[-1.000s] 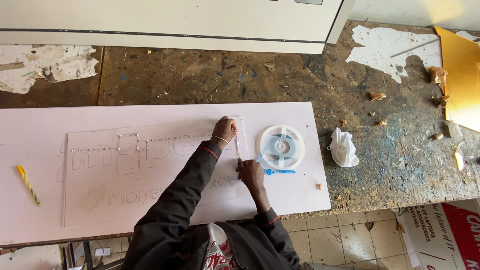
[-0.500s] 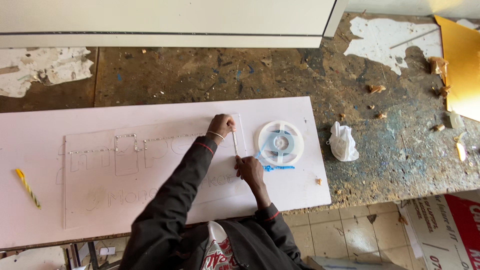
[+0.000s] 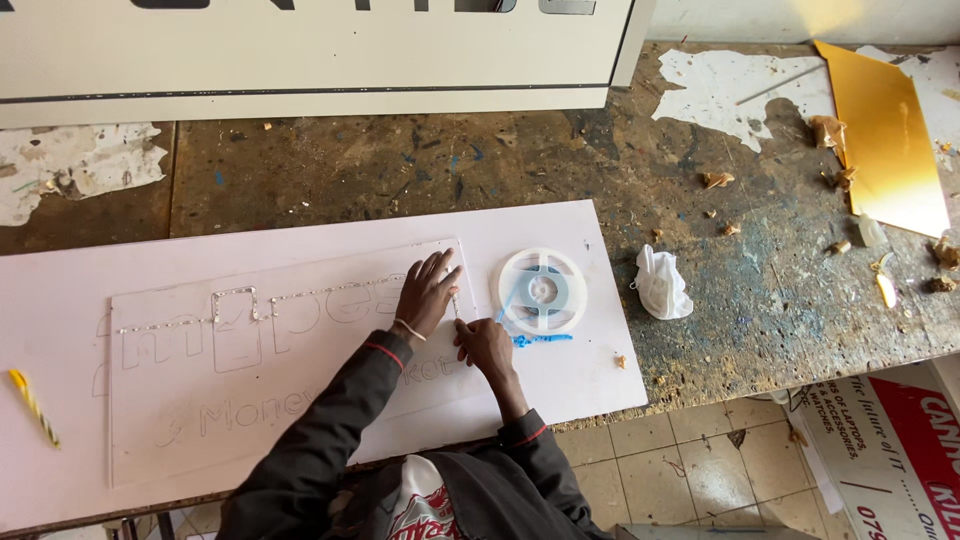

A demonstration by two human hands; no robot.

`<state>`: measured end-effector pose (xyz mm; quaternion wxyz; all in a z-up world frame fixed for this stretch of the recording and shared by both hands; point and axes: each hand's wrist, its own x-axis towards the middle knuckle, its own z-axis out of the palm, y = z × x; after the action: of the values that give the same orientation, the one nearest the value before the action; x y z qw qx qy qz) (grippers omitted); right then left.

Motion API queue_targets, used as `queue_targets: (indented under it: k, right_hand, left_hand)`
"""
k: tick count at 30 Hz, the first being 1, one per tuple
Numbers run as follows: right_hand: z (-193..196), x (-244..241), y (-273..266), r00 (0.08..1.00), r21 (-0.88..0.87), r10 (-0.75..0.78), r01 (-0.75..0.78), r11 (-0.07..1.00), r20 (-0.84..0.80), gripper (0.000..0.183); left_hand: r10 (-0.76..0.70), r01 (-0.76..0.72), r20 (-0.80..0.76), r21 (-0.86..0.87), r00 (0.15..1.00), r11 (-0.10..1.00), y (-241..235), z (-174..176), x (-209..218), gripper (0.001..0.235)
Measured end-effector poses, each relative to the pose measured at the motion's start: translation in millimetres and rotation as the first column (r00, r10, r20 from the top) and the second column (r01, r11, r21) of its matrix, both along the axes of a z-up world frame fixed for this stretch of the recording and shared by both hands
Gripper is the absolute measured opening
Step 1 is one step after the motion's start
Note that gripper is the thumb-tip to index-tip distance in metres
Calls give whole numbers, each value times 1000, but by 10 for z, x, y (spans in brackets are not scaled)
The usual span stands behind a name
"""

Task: The person measures and applies a flexible LED strip light to an acrylic sign board, pressing the strip into the etched lettering by hand.

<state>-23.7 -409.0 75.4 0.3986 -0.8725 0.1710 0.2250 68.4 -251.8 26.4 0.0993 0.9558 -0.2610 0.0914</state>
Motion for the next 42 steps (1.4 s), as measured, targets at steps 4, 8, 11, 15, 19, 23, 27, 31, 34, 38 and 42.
queue_targets:
  k: [4,8,11,15,19,23,27,31,34,38,42]
  right_hand:
    - [30,1,15,1000,12,-10,10,1000,20,49]
    - [61,-14,39,999,-4,-6,6,1000,32,52]
    - [31,-16,27,1000,-12,3,-2,1000,26,52]
    - [29,-26,32,999,-10,-3,4,1000,33,53]
    - [15,-20,47,999,-44,17,-15,999,40,54]
    - [-110,-11,13,998,-57,17,-14,998,56,54]
    - [-34,-12,26,999,-50,16,-14,999,34,53]
    - [-41,-22,21,999,-28,6,-5,1000,35,51]
    - [-60,-7,31,1000,-28,10,-10,1000,29,52]
    - [0,-6,-2,1000,26,10,-11,1000,12,50]
    - [-23,14,-5,1000,16,30,-30,999,-9,50]
  left_hand:
    - [26,23,191,-254,981,967,-10,-263,-172,13]
    - [14,21,173,-199,985,980,-29,-431,-202,20]
    - [-57,75,87,-226,995,971,56,-54,-219,29]
    - [-53,59,69,-80,996,995,-29,-419,-216,25]
    - [-2,2,12,-52,1000,999,-42,-46,-291,35]
    - [19,-20,-14,-96,1000,995,-47,7,-332,45]
    - [-17,19,14,-177,1000,984,26,-271,-216,43]
    - [36,-25,54,-189,998,982,38,-234,-246,49]
    - [75,-59,90,-160,993,985,60,-118,-262,54]
    - [15,-10,40,-132,999,991,44,-186,-218,58]
    - [61,-60,3,-154,998,986,48,-97,-200,70]
